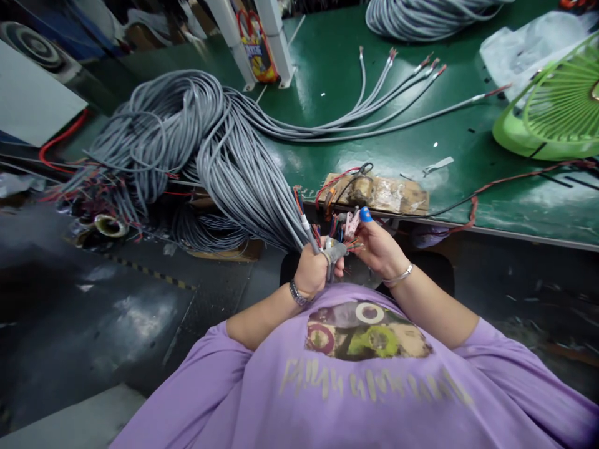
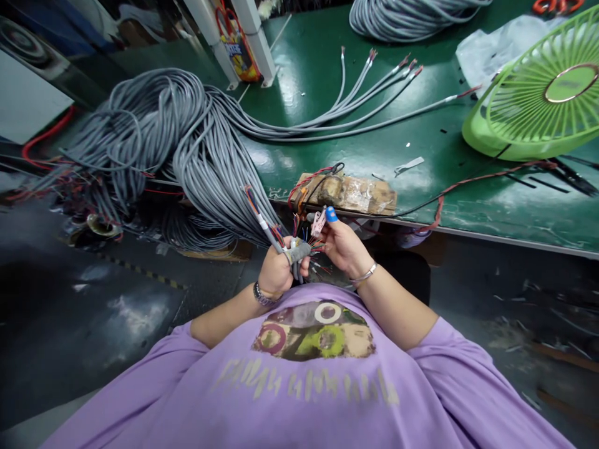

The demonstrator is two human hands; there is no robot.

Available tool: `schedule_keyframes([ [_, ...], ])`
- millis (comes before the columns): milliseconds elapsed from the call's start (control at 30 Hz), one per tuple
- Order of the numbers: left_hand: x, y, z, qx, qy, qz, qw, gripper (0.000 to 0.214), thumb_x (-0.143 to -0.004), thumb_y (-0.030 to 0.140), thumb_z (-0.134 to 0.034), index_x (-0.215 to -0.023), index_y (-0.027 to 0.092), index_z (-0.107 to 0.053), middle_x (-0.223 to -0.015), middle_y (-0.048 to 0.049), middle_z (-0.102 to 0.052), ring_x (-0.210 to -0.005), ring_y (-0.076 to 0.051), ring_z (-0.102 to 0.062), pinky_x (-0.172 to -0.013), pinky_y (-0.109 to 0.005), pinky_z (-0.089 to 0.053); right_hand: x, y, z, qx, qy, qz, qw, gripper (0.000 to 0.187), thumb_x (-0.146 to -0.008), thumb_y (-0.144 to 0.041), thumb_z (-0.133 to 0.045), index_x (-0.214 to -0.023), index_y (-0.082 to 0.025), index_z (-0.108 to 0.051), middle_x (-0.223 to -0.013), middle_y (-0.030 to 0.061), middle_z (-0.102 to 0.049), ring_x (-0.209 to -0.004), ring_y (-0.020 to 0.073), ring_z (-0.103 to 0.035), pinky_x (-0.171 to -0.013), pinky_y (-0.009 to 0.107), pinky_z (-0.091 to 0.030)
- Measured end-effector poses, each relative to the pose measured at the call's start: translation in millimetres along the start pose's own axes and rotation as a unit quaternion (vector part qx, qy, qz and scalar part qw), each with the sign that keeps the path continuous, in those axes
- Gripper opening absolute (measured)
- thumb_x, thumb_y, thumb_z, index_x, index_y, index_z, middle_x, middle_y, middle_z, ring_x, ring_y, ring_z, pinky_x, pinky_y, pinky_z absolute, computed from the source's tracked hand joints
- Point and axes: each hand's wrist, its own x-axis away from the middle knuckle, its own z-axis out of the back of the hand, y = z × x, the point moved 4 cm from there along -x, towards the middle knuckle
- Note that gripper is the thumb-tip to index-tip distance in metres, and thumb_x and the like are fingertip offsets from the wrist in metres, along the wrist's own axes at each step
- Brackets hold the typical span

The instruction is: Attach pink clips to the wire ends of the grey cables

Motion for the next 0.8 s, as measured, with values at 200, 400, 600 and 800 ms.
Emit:
schedule_keyframes([
  [200,-1.9,-0.6,-2.4,0.001,0.010,-0.001,1.000,0.037,-0.062,0.043,-0.077,-0.065,0.017,-0.051,-0.049,0.0045,-0.056,-0.036,-0.007,-0.049,-0.037,-0.019,-0.040,-2.5,-2.0,-3.7,-0.014,0.017,0.002,1.000,0.037,-0.077,-0.056,-0.072,-0.074,-0.019,-0.067,-0.068,-0.0011,-0.067,-0.058,0.0105,-0.056,-0.057,0.025,-0.044],
  [400,-2.4,-0.9,-3.7,-0.003,-0.003,-0.004,1.000,0.035,-0.063,0.040,-0.077,-0.064,0.016,-0.052,-0.048,0.0041,-0.056,-0.036,-0.008,-0.049,-0.036,-0.018,-0.040,-0.4,0.6,-6.3,-0.024,0.023,-0.005,0.999,0.041,-0.077,-0.061,-0.068,-0.074,-0.020,-0.064,-0.064,-0.0006,-0.064,-0.057,0.0133,-0.054,-0.057,0.028,-0.044],
  [600,2.7,-3.6,1.4,-0.024,-0.014,-0.004,1.000,0.038,-0.064,0.046,-0.077,-0.065,0.017,-0.053,-0.049,0.0040,-0.056,-0.037,-0.007,-0.050,-0.038,-0.019,-0.041,0.7,3.7,-1.8,-0.036,-0.002,-0.023,0.999,0.046,-0.079,-0.068,-0.061,-0.080,-0.023,-0.063,-0.066,-0.0020,-0.063,-0.055,0.0124,-0.054,-0.054,0.027,-0.044],
  [800,9.7,-4.1,8.9,-0.018,-0.011,-0.012,1.000,0.032,-0.068,0.042,-0.074,-0.066,0.016,-0.055,-0.050,0.0035,-0.058,-0.039,-0.008,-0.051,-0.039,-0.019,-0.043,4.5,1.9,1.6,-0.026,-0.010,-0.052,0.998,0.052,-0.081,-0.072,-0.053,-0.081,-0.021,-0.064,-0.073,0.0014,-0.067,-0.057,0.0126,-0.055,-0.050,0.025,-0.042],
])
